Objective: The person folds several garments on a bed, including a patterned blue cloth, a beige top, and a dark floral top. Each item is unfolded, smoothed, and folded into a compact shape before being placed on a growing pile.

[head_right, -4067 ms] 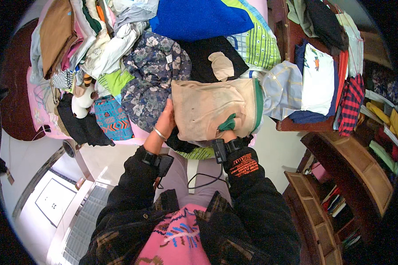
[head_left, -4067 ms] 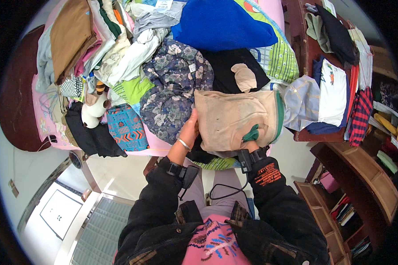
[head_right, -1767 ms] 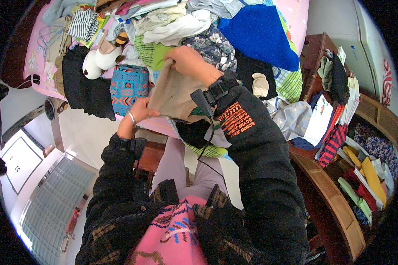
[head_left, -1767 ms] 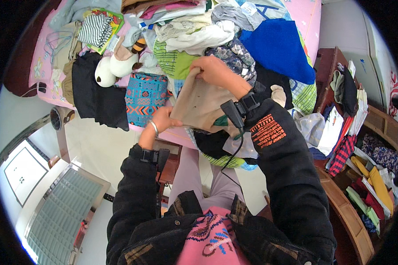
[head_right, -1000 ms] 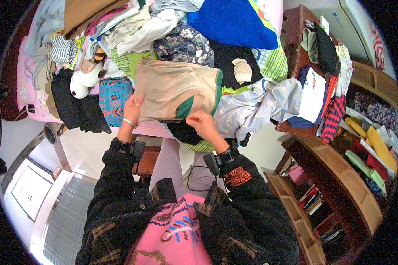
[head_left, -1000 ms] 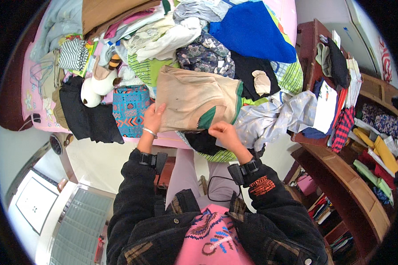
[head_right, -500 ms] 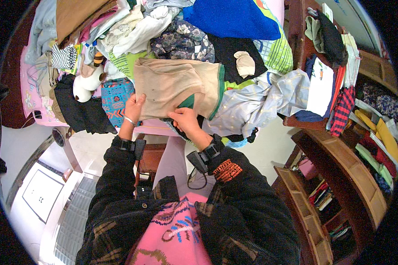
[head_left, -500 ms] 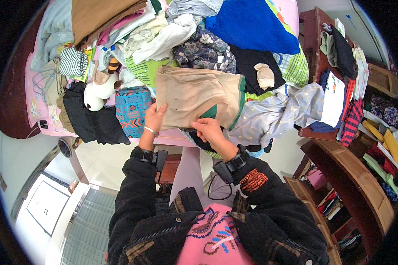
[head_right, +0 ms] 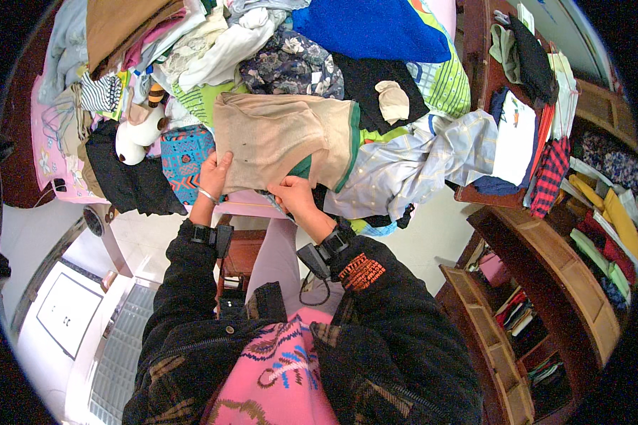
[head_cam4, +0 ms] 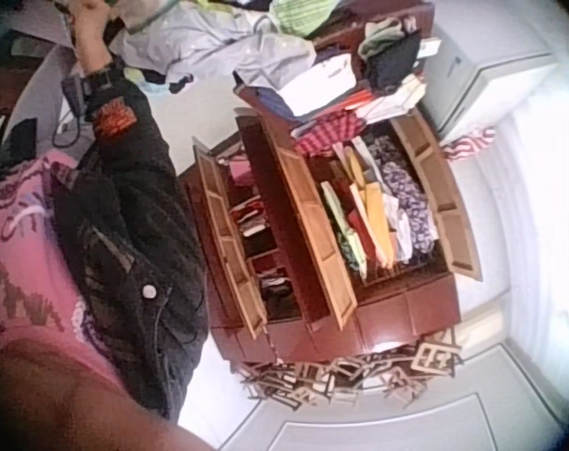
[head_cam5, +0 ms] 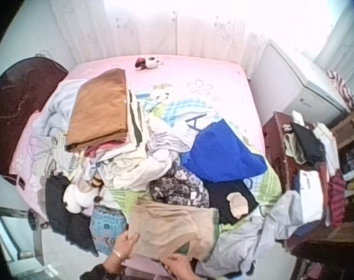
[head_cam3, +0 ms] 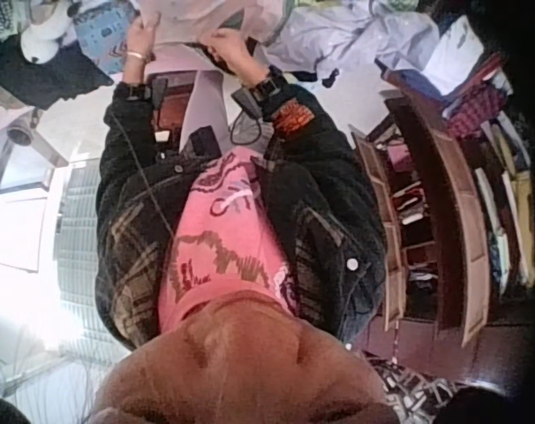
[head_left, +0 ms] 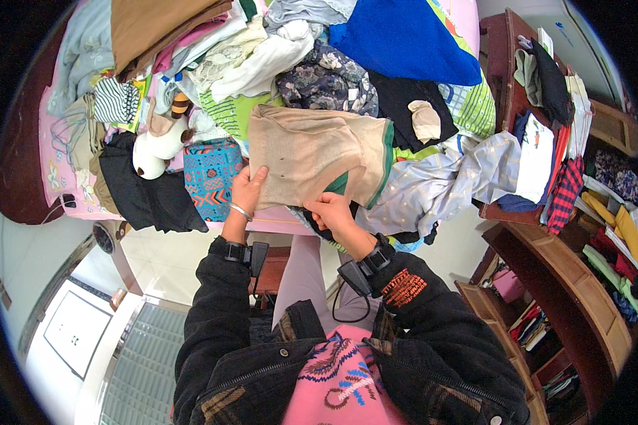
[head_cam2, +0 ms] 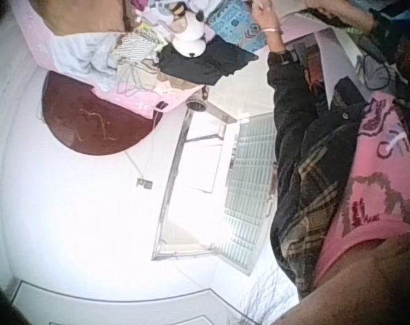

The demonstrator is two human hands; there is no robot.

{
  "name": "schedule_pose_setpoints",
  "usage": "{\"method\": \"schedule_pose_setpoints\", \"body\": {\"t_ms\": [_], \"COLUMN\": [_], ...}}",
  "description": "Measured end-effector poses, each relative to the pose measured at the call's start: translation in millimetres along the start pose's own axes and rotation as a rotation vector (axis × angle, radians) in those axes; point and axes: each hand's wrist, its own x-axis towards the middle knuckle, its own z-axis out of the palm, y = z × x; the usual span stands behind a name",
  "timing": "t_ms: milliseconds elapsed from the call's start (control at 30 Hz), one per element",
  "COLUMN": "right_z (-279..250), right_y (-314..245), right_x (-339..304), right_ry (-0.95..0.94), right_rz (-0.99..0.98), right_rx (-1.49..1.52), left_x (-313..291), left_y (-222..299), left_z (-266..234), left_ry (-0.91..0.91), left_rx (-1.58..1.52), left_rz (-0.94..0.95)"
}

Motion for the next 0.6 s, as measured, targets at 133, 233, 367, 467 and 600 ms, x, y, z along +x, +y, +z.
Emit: {"method": "schedule_pose_setpoints", "body": {"t_ms": [133, 233, 367, 467, 600], "right_z": [-11, -14, -8, 3, 20], "right_y": [18, 25, 11, -11, -36], "right_x": [-6, -13, -18, -17, -8], "right_ry": [-0.010, 0.068, 0.165, 0.082, 0.079], "right_rz": [-0.018, -0.008, -0.270, -0.428, -0.526], "right_rx": [-0.013, -0.185, -0.341, -0.220, -0.015], "left_x": [3, 4, 6, 12, 11], "left_y": [-4, -8, -8, 2, 32], "left_z": [-1, -2, -7, -10, -1], "left_ry": [-0.025, -0.052, -0.098, -0.052, -0.154], "left_rx": [0.001, -0.026, 0.023, 0.002, -0.121], "left_rz": [-0.033, -0.058, -0.009, -0.143, -0.104]}}
